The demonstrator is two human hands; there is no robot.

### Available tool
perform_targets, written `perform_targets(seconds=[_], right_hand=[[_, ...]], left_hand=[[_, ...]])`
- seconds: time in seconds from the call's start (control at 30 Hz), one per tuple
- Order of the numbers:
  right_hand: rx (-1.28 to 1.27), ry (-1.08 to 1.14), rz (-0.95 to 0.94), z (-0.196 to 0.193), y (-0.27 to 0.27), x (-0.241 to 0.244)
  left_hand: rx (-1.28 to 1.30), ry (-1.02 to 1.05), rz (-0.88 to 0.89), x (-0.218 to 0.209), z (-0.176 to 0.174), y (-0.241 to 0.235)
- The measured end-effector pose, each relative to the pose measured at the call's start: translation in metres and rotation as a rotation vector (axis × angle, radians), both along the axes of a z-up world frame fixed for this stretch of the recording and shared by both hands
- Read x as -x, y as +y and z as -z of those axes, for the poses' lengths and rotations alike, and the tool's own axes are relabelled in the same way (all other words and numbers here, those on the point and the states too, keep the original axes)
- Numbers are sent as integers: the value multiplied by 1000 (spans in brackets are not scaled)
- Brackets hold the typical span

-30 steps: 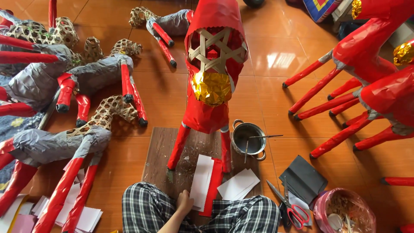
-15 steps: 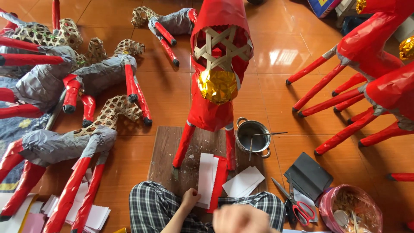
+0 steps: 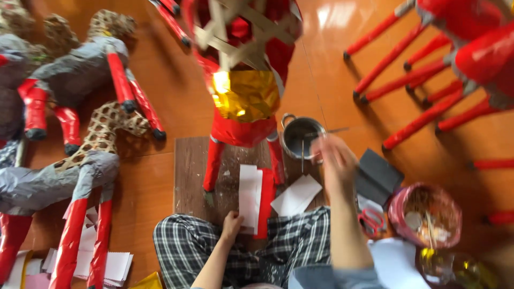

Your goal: Decorating paper-mache animal figures by cutting and gluing paper strips while referring to a notebook.

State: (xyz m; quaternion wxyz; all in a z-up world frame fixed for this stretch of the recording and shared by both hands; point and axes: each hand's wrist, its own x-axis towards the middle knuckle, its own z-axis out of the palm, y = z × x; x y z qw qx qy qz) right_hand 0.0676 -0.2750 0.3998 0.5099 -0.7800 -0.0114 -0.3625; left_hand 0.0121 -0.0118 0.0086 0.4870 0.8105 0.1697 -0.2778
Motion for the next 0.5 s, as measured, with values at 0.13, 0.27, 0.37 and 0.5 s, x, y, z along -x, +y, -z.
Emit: perform_targets(seconds=[0.13,0.27,0.37,0.5], right_hand=[[221,894,92,134,-75,-30],[414,1209,-17,134,-50,-33],[493,1335,-46,181,-47,-47],[642,1346,86,183,-53,-39]], left_hand=[[349,276,-322,-6,-85,-11],[365,244,-318,-10,-78,-13],[313,252,-260,-13,-88,-13],[306,227,-310,-12,-79,-9]])
